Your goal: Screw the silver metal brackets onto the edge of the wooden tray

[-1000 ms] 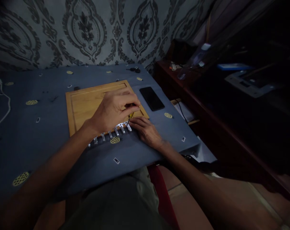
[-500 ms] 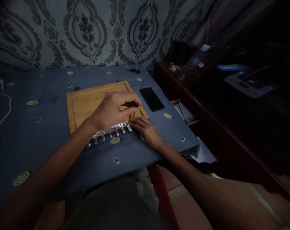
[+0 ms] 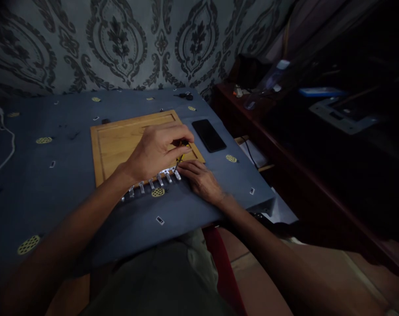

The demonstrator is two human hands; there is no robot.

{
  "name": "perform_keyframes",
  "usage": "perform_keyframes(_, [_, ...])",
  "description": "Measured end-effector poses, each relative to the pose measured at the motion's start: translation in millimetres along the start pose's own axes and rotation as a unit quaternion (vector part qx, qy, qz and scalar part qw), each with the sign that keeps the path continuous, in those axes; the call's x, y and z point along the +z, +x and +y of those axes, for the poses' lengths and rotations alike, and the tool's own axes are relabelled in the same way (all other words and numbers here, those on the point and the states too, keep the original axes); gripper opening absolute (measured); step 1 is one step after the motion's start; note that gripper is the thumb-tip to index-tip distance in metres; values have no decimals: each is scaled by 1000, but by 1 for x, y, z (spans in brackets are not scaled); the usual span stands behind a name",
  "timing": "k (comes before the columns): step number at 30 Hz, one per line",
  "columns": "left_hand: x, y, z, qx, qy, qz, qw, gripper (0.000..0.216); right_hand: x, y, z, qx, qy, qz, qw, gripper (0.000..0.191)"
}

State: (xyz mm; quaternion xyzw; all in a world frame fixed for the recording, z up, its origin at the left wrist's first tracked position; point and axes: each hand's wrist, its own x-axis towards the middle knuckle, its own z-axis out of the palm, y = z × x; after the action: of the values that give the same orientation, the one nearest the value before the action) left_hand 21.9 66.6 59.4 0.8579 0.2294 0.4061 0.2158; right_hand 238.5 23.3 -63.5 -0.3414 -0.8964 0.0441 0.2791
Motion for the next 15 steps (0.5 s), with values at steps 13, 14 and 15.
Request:
perform_keyframes(13, [-21, 3, 13, -5, 5, 38, 999, 14, 0, -2, 0, 4, 7, 3, 1000, 52])
perform_keyframes(14, [-19, 3, 12, -7, 6, 31, 999, 14, 0, -2, 0, -2, 5, 6, 1000, 52])
perform_keyframes(15, [-17, 3, 11, -7, 8, 26, 1000, 15, 0, -2, 0, -3, 3, 7, 1000, 52])
